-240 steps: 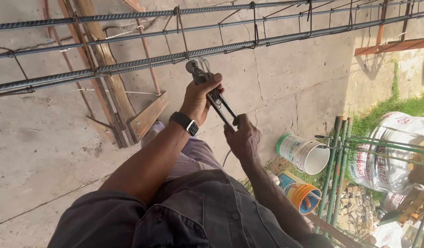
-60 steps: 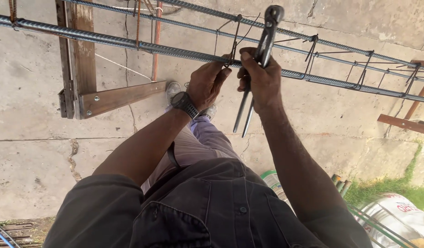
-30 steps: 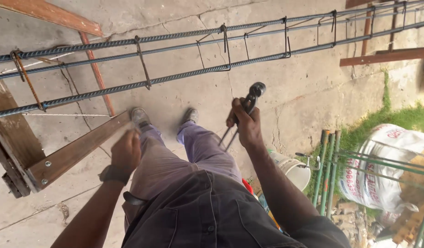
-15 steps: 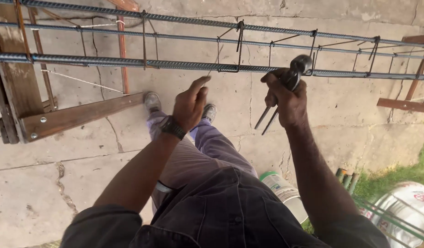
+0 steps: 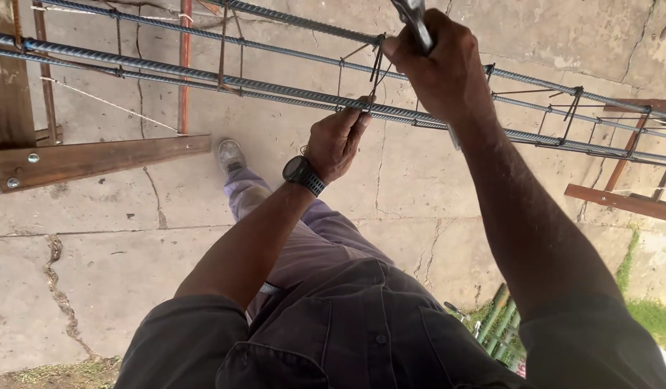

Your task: The person uses a rebar tying tool to twist and secure wire ties around the intersections of a steel rebar grid. The person repeatedly positions the tool, twists the wire to tighten the connection, and moves along the grid to tie multiple points.

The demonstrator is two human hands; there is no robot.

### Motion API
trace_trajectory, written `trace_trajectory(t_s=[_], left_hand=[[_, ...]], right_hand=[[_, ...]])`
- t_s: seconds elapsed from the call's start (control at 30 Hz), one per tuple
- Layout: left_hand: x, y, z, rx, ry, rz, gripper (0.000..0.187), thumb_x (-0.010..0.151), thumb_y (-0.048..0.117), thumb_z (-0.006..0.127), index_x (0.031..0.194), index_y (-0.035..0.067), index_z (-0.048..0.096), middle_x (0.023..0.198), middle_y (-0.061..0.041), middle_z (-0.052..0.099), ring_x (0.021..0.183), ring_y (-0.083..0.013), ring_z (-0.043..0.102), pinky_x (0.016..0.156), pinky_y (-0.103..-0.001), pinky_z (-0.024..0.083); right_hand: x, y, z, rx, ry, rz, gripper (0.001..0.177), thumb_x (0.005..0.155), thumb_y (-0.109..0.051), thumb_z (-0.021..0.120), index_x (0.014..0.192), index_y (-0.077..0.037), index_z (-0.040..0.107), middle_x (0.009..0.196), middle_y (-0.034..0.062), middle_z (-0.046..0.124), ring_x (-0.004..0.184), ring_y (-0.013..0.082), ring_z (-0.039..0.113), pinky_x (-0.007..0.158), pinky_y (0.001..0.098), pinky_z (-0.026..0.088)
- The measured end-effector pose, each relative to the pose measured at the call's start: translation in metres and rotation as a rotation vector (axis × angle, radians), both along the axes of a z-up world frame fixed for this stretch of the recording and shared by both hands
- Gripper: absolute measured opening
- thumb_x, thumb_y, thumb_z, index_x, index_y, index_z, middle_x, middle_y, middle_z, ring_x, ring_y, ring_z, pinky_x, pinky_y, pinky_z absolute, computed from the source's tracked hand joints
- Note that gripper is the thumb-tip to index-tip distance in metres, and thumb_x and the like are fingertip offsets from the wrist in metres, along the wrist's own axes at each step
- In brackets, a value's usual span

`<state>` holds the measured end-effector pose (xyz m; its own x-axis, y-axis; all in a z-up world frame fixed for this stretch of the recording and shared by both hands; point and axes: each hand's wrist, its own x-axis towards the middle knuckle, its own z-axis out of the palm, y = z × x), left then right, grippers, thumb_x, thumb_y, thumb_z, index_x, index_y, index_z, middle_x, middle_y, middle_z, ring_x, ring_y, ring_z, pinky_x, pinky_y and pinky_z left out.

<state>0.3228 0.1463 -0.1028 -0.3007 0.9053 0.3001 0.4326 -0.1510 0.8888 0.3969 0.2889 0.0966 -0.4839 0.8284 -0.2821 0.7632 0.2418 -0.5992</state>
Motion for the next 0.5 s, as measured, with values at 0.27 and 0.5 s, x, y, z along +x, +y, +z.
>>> trace_trajectory(t_s=[0.27,0.5], left_hand=[[-0.008,0.003,0.004,0.053,-0.011,-0.062,0.024,0.108,0.018,0.053,0.128,0.008,0.062,0.086,-0.008,0.068,0.069,-0.0247,0.062,0.063,-0.036,0.051],[-0.014,0.010,-0.001,0.124,0.111,-0.083,0.016,0.104,0.017,0.057,0.105,0.003,0.065,0.090,-0.010,0.072,0.078,-0.0284,0.069,0.064,-0.039,0.056]], right_hand=[[-0.010,0.037,0.006,-0.005,-0.364,0.348,0.021,0.092,-0.020,0.063,0.085,-0.001,0.056,0.066,0.0111,0.055,0.058,0.0276,0.050,0.053,0.0450,0.037],[-0.036,0.029,0.041,-0.413,-0.661,0.220,0.024,0.097,-0.021,0.062,0.093,0.002,0.068,0.077,0.0137,0.071,0.063,0.0232,0.063,0.061,0.0396,0.050]])
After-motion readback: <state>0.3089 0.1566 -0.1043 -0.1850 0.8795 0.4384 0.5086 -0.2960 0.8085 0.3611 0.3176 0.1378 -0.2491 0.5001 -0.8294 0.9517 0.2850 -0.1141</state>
